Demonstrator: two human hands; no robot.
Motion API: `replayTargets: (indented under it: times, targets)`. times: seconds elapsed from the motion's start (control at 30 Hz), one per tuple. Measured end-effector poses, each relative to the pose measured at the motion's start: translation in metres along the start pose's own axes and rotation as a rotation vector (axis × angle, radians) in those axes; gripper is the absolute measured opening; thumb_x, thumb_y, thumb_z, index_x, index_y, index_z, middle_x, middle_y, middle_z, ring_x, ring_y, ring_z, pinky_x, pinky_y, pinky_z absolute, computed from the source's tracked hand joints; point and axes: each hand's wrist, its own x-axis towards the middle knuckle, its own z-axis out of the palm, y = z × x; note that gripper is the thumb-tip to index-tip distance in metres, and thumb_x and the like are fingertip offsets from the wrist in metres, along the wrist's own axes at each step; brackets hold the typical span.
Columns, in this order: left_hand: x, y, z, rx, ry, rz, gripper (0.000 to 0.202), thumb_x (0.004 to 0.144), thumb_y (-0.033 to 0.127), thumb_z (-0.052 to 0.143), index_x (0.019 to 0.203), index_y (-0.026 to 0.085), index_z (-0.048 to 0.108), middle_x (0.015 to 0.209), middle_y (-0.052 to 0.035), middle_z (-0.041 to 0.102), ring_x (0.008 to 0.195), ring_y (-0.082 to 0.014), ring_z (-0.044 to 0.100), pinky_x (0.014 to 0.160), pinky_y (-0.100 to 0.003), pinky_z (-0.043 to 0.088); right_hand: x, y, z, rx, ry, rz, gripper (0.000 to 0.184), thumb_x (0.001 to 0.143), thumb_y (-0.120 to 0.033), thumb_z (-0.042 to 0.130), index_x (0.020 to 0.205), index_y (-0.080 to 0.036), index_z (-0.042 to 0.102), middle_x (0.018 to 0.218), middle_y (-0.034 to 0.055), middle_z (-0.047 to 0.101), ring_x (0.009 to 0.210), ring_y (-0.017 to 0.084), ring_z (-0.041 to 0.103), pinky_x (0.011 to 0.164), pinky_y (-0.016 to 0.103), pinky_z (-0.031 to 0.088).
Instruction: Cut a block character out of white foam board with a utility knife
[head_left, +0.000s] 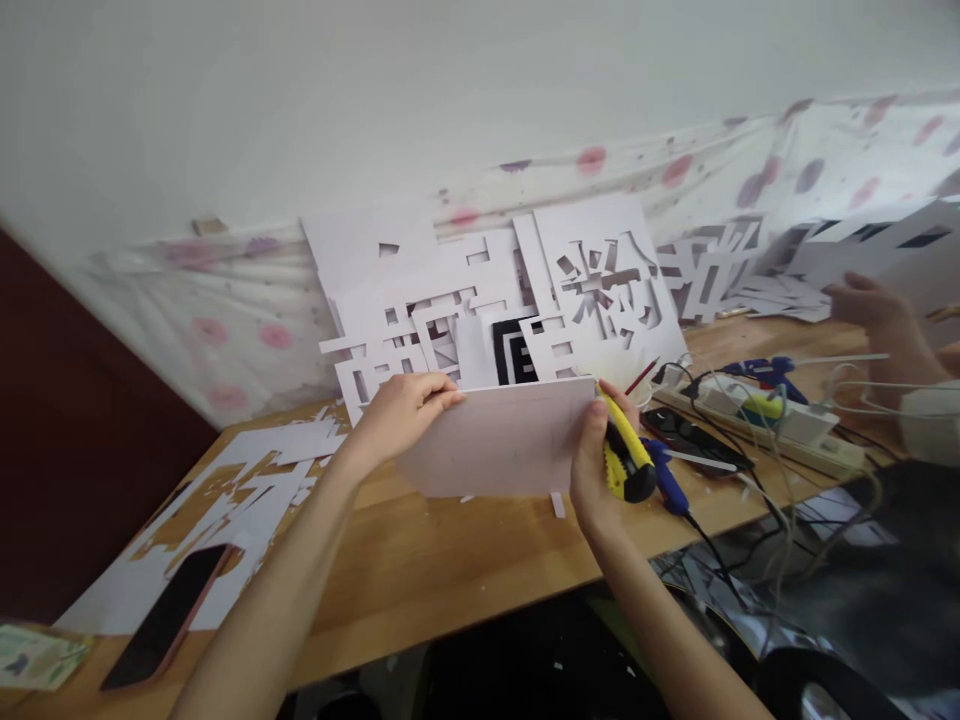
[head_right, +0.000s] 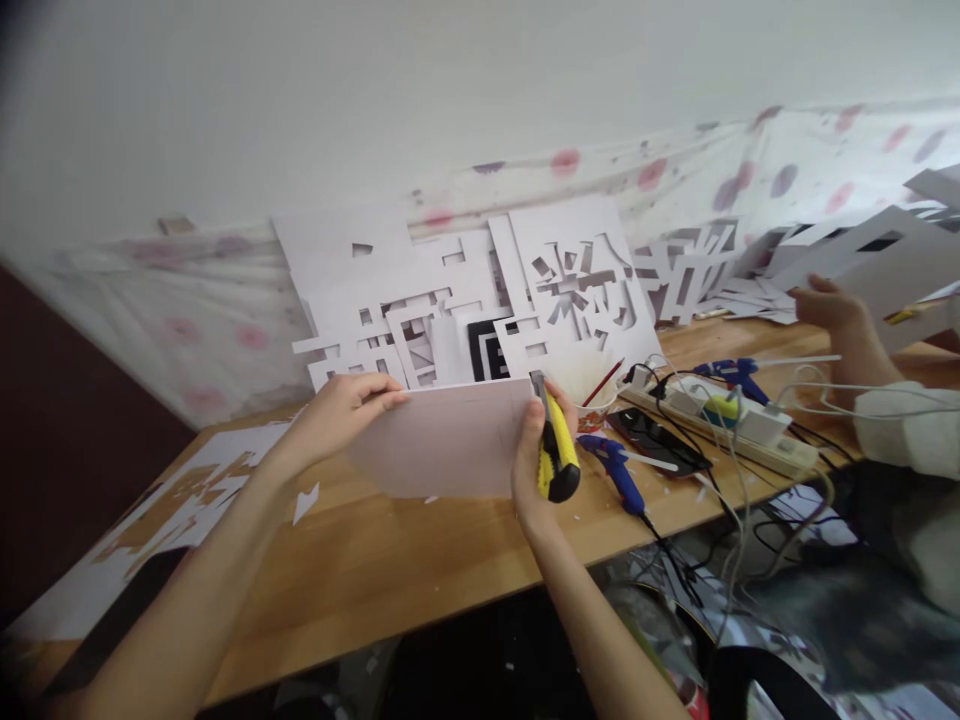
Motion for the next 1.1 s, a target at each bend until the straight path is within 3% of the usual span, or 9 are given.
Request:
replayTargets:
  times: [0.1, 0.2, 0.27, 0.37, 0.63, 0.77, 0.87, 0.97, 1.1]
  targets:
    - [0.005, -0.002, 0.0, 0.014, -0.011, -0.012, 0.031, 0.094, 0.046, 0.051, 0.08, 0.022, 0.066, 0.085, -0.001, 0.073, 0.08, -0.019, 0.061, 0.072, -0.03, 0.041, 0.004, 0.0, 0.002, 0.013, 0.021, 0.015, 0.044, 0.096, -0.056, 0.049, 0.121, -0.021, 0.06, 0.123, 0.0094, 0.063, 0.117, 0.023, 0.06, 0.106, 0.044, 0.048]
    - [0.01, -0.002, 0.001, 0.026, -0.01, -0.013, 0.031, 0.095, 0.044, 0.051, 0.079, 0.022, 0.066, 0.082, -0.0008, 0.072, 0.078, -0.0183, 0.06, 0.071, -0.03, 0.04, 0.008, -0.001, 0.001, 0.059, 0.102, 0.046, 0.045, 0.096, -0.053, 0.05, 0.127, -0.021, 0.056, 0.105, 0.0059, 0.067, 0.091, 0.02, 0.067, 0.097, 0.042, 0.052]
    - [0.012, 0.0, 0.002, 0.024, -0.022, -0.008, 0.03, 0.095, 0.043, 0.052, 0.08, 0.022, 0.067, 0.081, -0.0004, 0.072, 0.077, -0.0179, 0.06, 0.072, -0.03, 0.04, 0.009, -0.004, -0.003, 0.082, 0.16, -0.014, 0.047, 0.098, -0.052, 0.048, 0.13, -0.019, 0.054, 0.09, 0.0035, 0.067, 0.079, 0.019, 0.067, 0.093, 0.043, 0.053]
    - [0.014, 0.003, 0.002, 0.0, -0.047, 0.012, 0.029, 0.095, 0.043, 0.052, 0.082, 0.022, 0.068, 0.086, -0.0005, 0.074, 0.08, -0.0183, 0.061, 0.075, -0.03, 0.041, 0.008, -0.011, -0.011, 0.062, 0.209, -0.192, 0.047, 0.1, -0.051, 0.046, 0.131, -0.017, 0.055, 0.087, 0.0049, 0.068, 0.088, 0.023, 0.068, 0.098, 0.047, 0.051]
    - [0.028, -0.017, 0.007, -0.024, 0.066, 0.048, 0.031, 0.093, 0.044, 0.049, 0.075, 0.021, 0.06, 0.079, -0.0014, 0.067, 0.077, -0.0172, 0.056, 0.076, -0.03, 0.039, 0.015, -0.02, -0.008, 0.099, -0.019, -0.259, 0.038, 0.1, -0.043, 0.053, 0.131, -0.02, 0.054, 0.1, 0.0072, 0.073, 0.099, 0.023, 0.071, 0.102, 0.047, 0.05]
    - [0.041, -0.031, -0.006, -0.055, 0.197, -0.003, 0.036, 0.093, 0.048, 0.052, 0.07, 0.021, 0.057, 0.068, 0.001, 0.06, 0.069, -0.0154, 0.051, 0.08, -0.032, 0.04, 0.017, -0.018, -0.007, 0.067, -0.016, -0.265, 0.039, 0.098, -0.047, 0.053, 0.126, -0.021, 0.056, 0.092, 0.0042, 0.072, 0.094, 0.023, 0.071, 0.094, 0.045, 0.052]
    - [0.048, -0.038, -0.009, 0.056, 0.196, -0.011, 0.043, 0.092, 0.053, 0.055, 0.064, 0.021, 0.057, 0.06, 0.0022, 0.057, 0.068, -0.0159, 0.048, 0.093, -0.038, 0.038, 0.016, -0.015, -0.009, 0.044, 0.012, -0.184, 0.041, 0.095, -0.051, 0.052, 0.122, -0.021, 0.059, 0.079, 0.0015, 0.069, 0.085, 0.023, 0.07, 0.085, 0.042, 0.052]
    - [0.053, -0.05, 0.012, 0.143, 0.068, -0.017, 0.05, 0.088, 0.062, 0.061, 0.059, 0.022, 0.06, 0.055, -0.0001, 0.057, 0.073, -0.0198, 0.048, 0.102, -0.046, 0.032, 0.013, -0.011, -0.011, 0.041, 0.038, -0.102, 0.042, 0.094, -0.052, 0.05, 0.122, -0.022, 0.06, 0.079, 0.0013, 0.069, 0.084, 0.023, 0.07, 0.087, 0.044, 0.052]
    - [0.054, -0.07, 0.072, 0.093, -0.153, 0.018, 0.054, 0.084, 0.068, 0.063, 0.057, 0.021, 0.061, 0.059, -0.0028, 0.063, 0.074, -0.0207, 0.047, 0.102, -0.046, 0.03, 0.005, -0.005, -0.018, 0.006, -0.028, -0.056, 0.039, 0.094, -0.051, 0.051, 0.119, -0.023, 0.064, 0.071, -0.0011, 0.066, 0.074, 0.021, 0.068, 0.085, 0.043, 0.052]
